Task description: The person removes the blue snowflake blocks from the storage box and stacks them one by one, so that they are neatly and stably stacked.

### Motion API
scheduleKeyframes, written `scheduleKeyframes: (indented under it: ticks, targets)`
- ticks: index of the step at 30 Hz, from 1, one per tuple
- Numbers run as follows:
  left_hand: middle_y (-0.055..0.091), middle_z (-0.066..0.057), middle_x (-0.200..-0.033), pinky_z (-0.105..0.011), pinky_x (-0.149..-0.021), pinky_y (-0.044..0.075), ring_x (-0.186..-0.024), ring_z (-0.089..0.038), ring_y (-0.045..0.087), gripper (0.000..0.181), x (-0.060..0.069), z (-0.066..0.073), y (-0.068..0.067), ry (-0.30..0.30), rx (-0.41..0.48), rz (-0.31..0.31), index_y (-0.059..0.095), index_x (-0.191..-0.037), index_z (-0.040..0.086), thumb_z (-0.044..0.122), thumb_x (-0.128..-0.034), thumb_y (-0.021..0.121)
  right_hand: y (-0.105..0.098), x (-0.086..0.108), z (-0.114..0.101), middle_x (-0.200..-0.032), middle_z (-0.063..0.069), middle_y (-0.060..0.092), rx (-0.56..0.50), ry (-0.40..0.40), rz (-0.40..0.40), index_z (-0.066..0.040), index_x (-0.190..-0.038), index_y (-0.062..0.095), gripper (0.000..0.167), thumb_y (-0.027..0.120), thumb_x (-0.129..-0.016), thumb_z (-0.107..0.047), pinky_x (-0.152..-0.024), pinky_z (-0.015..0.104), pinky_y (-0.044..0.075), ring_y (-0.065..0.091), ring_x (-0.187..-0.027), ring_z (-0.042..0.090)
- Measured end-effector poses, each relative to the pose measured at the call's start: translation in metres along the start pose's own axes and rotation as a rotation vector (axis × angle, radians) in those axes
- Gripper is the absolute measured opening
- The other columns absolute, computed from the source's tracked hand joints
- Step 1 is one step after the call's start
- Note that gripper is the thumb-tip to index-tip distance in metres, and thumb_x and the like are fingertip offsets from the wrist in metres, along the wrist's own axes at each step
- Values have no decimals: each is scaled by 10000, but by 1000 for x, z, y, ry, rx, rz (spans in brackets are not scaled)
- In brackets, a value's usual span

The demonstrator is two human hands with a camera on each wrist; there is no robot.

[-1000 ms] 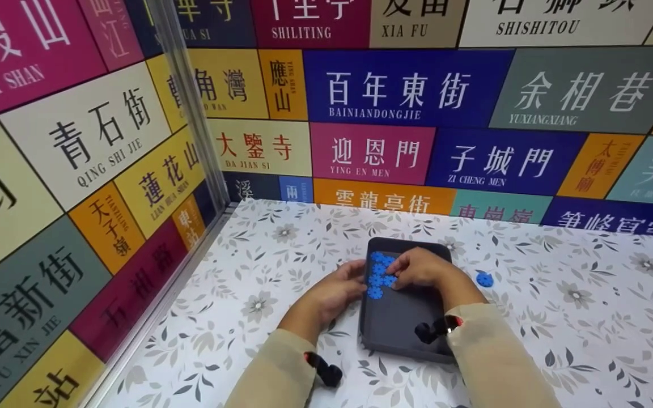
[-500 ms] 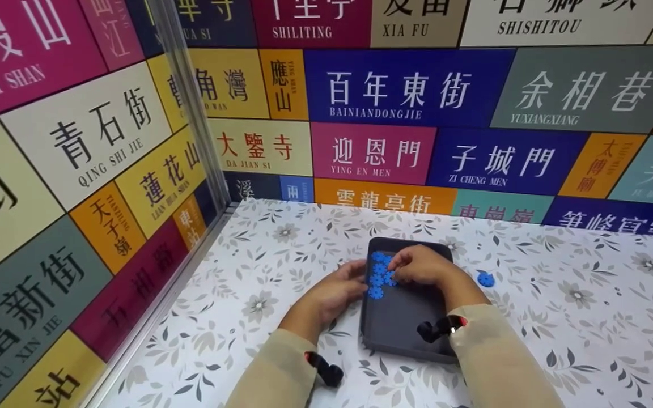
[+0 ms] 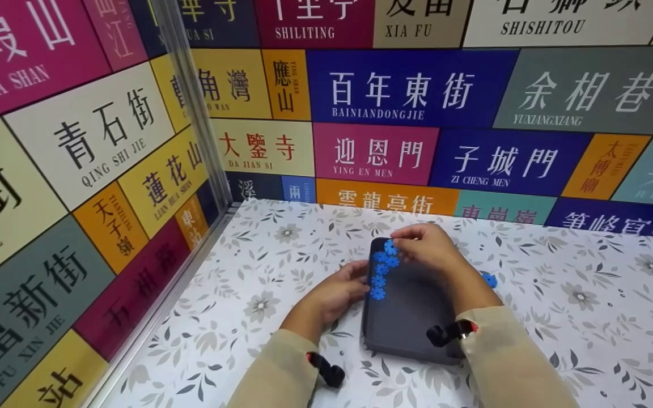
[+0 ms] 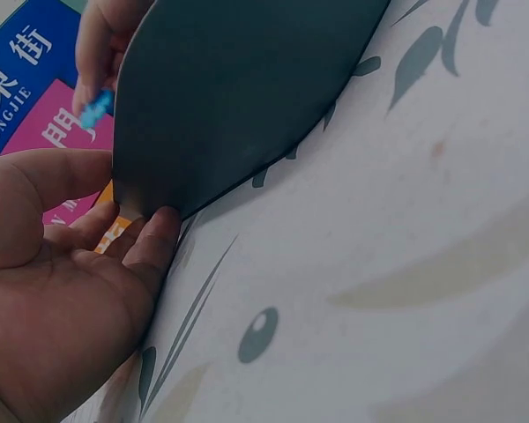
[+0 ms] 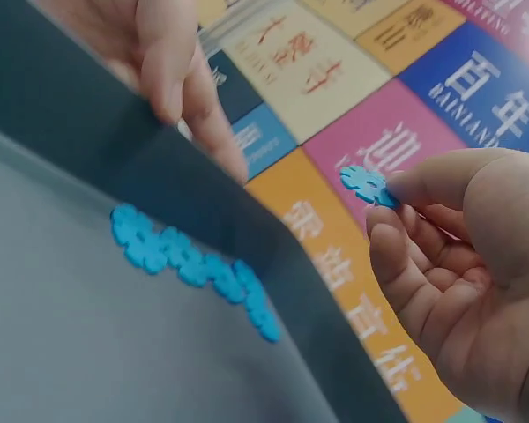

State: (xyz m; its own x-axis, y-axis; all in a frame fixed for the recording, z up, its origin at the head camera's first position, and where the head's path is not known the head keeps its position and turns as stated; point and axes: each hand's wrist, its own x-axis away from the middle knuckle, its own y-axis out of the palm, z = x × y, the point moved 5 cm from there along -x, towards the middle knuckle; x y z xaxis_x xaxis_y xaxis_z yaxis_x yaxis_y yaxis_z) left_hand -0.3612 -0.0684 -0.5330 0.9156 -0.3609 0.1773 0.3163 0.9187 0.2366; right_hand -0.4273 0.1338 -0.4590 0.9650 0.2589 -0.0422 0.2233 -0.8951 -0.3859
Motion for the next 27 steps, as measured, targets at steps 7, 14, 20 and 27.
scheduleKeyframes:
  ticks: [7, 14, 20, 27]
  targets:
    - [494, -185, -1639, -379, -1114, 490, -1407, -314, 577, 732, 0, 0, -2, -13, -1, 15, 402, -1621, 55, -76, -928, 598, -18, 23, -11, -1000, 17, 779, -69, 6, 83, 27, -1269, 744, 354, 727, -1018, -222, -782, 258, 648, 749, -826, 150]
    - [494, -175, -1637, -390, -1127, 486, -1397, -302, 582, 728, -2, -1, -2, -15, -5, 23, 420, -1612, 60, -75, -921, 606, -49, 48, -1, -1004, -81, 751, -171, 16, 203, 41, -1343, 700, 421, 727, -1024, -233, -811, 225, 639, 738, -832, 91]
    - [478, -173, -1651, -406, -1151, 478, -1427, -313, 563, 723, -1, -1, -3, -9, -7, 25, 420, -1610, 55, -79, -922, 600, -77, 63, 14, -1007, -135, 745, -162, 33, 234, 58, -1379, 667, 473, 726, -1026, -251, -823, 219, 638, 753, -849, 64]
    - [466, -179, -1653, -348, -1079, 499, -1434, -312, 556, 736, -2, -2, -1, -8, -1, 9, 408, -1613, 52, -79, -914, 595, -109, 83, 38, -992, -167, 735, -111, 67, 263, 67, -1415, 628, 526, 708, -1037, -289, -823, 203, 633, 764, -861, 45]
